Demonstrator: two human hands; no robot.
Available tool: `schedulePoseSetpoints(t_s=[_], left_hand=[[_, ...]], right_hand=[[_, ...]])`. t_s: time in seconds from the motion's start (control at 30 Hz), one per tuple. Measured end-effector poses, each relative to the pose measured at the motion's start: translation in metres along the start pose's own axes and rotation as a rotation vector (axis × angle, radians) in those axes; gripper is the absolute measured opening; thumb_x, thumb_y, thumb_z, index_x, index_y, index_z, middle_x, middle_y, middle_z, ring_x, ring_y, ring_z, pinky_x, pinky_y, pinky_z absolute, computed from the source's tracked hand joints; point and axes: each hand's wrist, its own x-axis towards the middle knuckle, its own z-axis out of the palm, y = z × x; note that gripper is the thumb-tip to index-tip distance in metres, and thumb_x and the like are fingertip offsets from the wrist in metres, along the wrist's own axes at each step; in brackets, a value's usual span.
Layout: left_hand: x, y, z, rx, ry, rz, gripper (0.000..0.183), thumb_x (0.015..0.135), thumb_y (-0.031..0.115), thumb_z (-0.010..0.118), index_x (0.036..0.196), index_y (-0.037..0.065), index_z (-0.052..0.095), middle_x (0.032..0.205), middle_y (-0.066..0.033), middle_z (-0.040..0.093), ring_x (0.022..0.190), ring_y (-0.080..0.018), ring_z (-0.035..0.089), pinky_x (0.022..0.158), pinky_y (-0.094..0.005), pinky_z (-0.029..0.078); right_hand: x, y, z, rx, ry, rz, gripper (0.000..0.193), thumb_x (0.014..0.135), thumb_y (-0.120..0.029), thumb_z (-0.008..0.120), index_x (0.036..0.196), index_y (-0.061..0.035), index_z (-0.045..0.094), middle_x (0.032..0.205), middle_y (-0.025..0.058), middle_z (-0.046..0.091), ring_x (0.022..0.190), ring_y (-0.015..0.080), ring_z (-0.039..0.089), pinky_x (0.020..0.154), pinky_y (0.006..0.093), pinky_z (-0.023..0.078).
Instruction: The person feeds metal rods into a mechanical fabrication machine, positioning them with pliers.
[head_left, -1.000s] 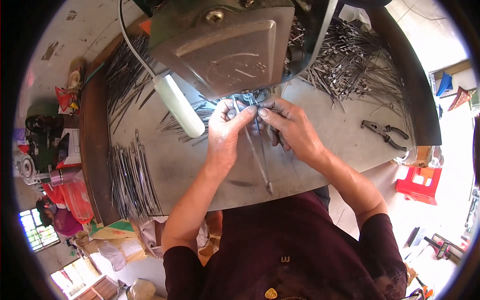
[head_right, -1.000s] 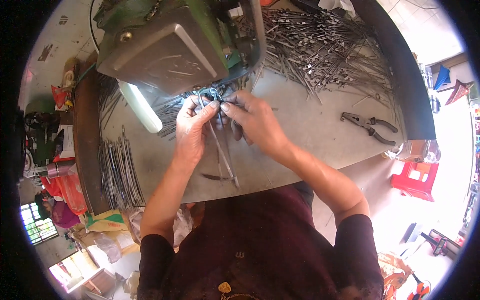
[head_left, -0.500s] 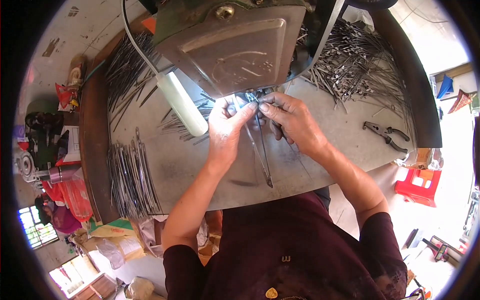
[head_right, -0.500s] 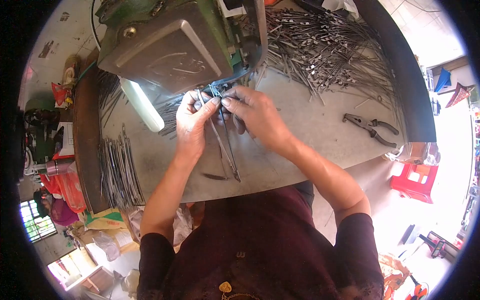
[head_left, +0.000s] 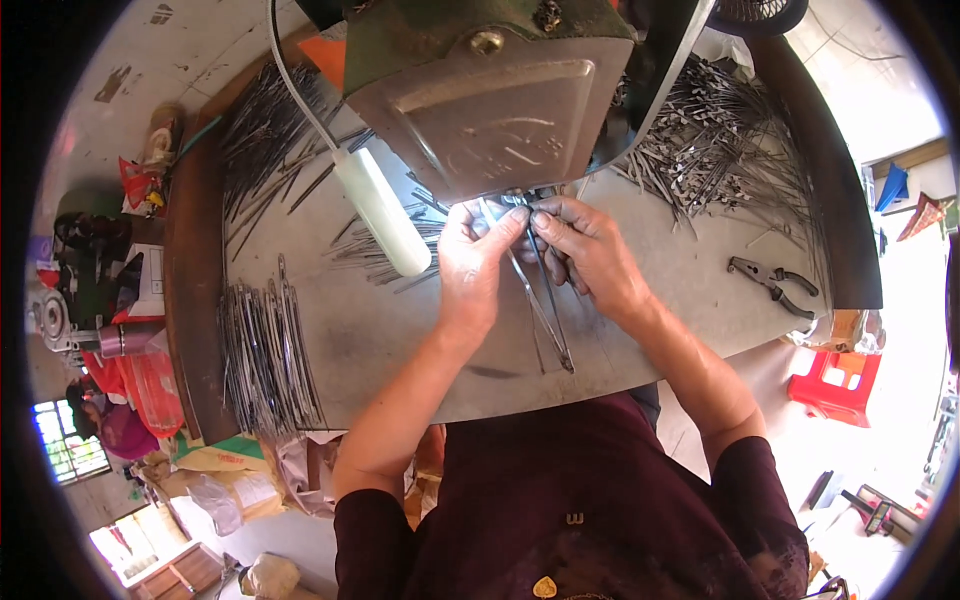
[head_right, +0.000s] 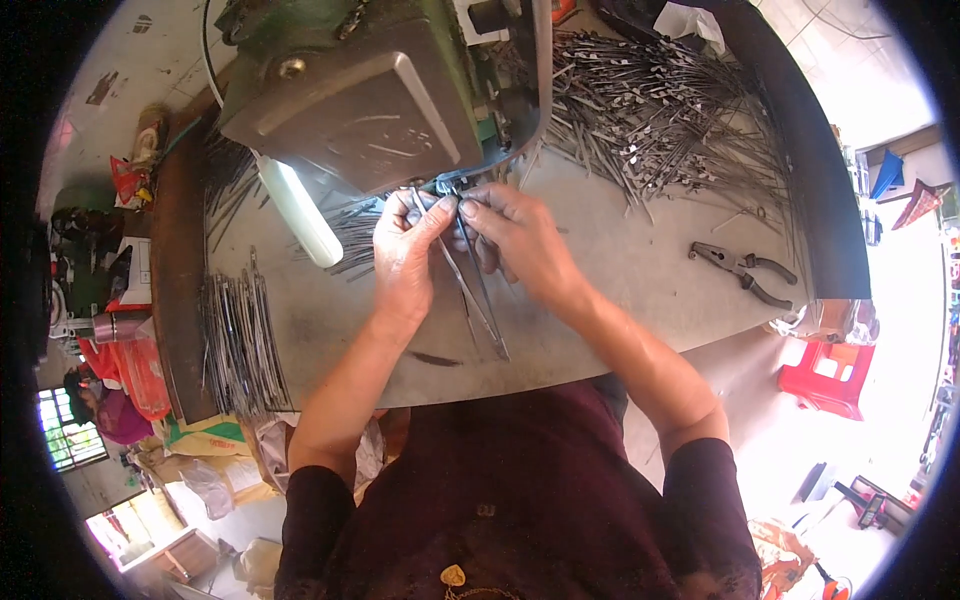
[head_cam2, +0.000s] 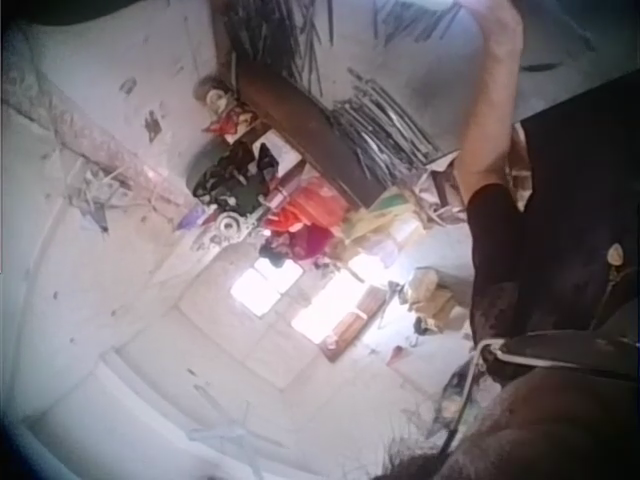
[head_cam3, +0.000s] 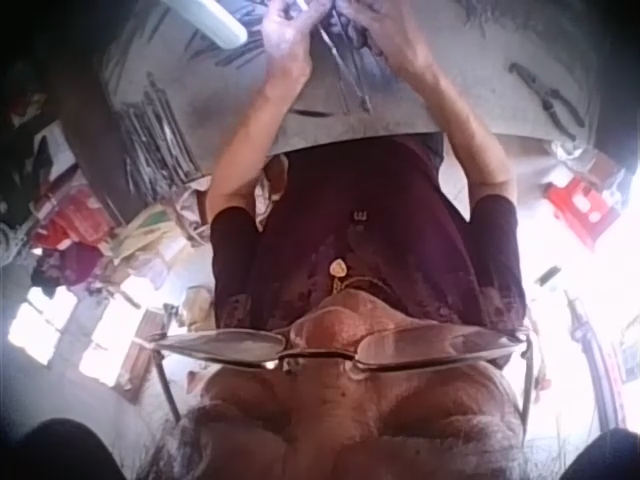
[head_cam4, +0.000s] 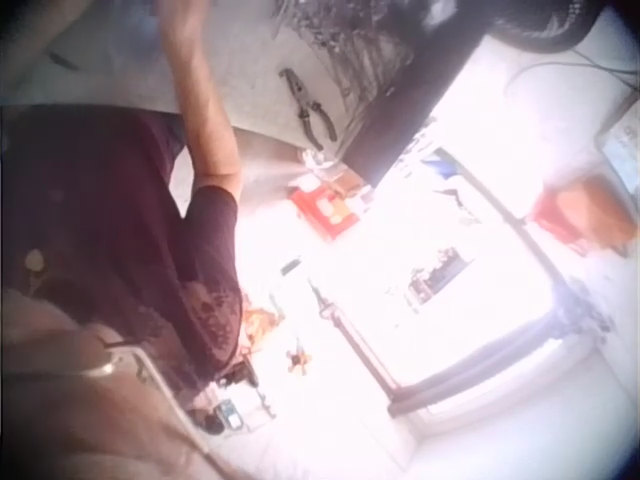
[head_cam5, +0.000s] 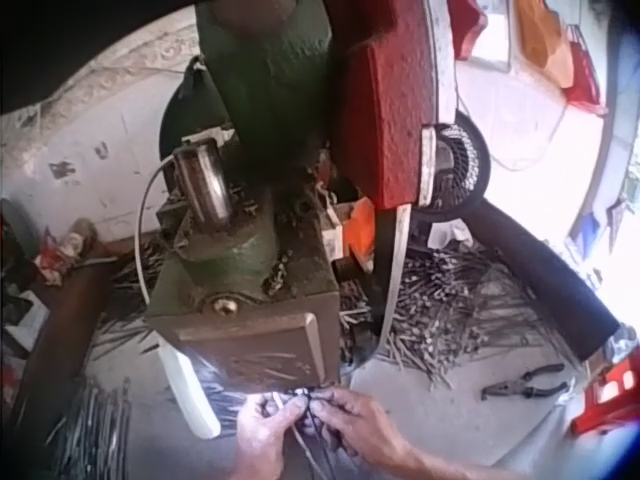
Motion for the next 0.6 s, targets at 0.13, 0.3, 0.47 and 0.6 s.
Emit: schedulePoseSetpoints(t_s=[0.13, 0.3, 0.47, 0.6], left_hand=[[0.000, -0.002, -0.001, -0.022, 0.020, 0.025, 0.018, 0.087, 0.008, 0.070, 0.091, 0.004, 0.053, 0.081, -0.0046, 0.061, 0.065, -0.0117, 0.058, 0.060, -0.0246, 0.049], [0.004, 0.004, -0.004, 0.022, -0.039, 0.056, 0.018, 0.087, 0.007, 0.069, 0.094, 0.003, 0.053, 0.081, -0.0055, 0.062, 0.065, -0.0124, 0.058, 0.061, -0.0254, 0.048], [0.004, -0.001, -0.002, -0.009, -0.005, 0.033, 0.018, 0.087, 0.007, 0.069, 0.094, 0.003, 0.053, 0.081, -0.0052, 0.061, 0.065, -0.0129, 0.058, 0.061, -0.0271, 0.049], [0.001, -0.003, -0.003, -0.071, 0.045, 0.019, 0.016, 0.087, 0.008, 0.069, 0.093, 0.002, 0.054, 0.082, -0.0050, 0.062, 0.066, -0.0135, 0.059, 0.060, -0.0270, 0.049]], right_hand=[[-0.002, -0.006, 0.003, 0.004, -0.002, -0.025, 0.023, 0.098, -0.020, 0.051, 0.111, -0.0042, 0.061, 0.073, -0.0009, 0.061, 0.052, 0.0048, 0.051, 0.039, 0.0198, 0.034], [0.004, -0.011, 0.002, -0.004, -0.027, -0.031, 0.024, 0.098, -0.021, 0.051, 0.111, -0.0045, 0.062, 0.074, -0.0009, 0.061, 0.052, 0.0043, 0.050, 0.039, 0.0196, 0.034], [0.004, -0.008, 0.002, -0.004, -0.028, -0.016, 0.025, 0.098, -0.022, 0.052, 0.111, -0.0032, 0.062, 0.074, 0.0001, 0.061, 0.050, 0.0043, 0.048, 0.038, 0.0188, 0.031], [0.004, -0.001, 0.006, 0.100, -0.022, 0.006, 0.027, 0.097, -0.023, 0.054, 0.112, -0.0025, 0.061, 0.073, 0.0006, 0.060, 0.048, 0.0046, 0.047, 0.036, 0.0185, 0.029]])
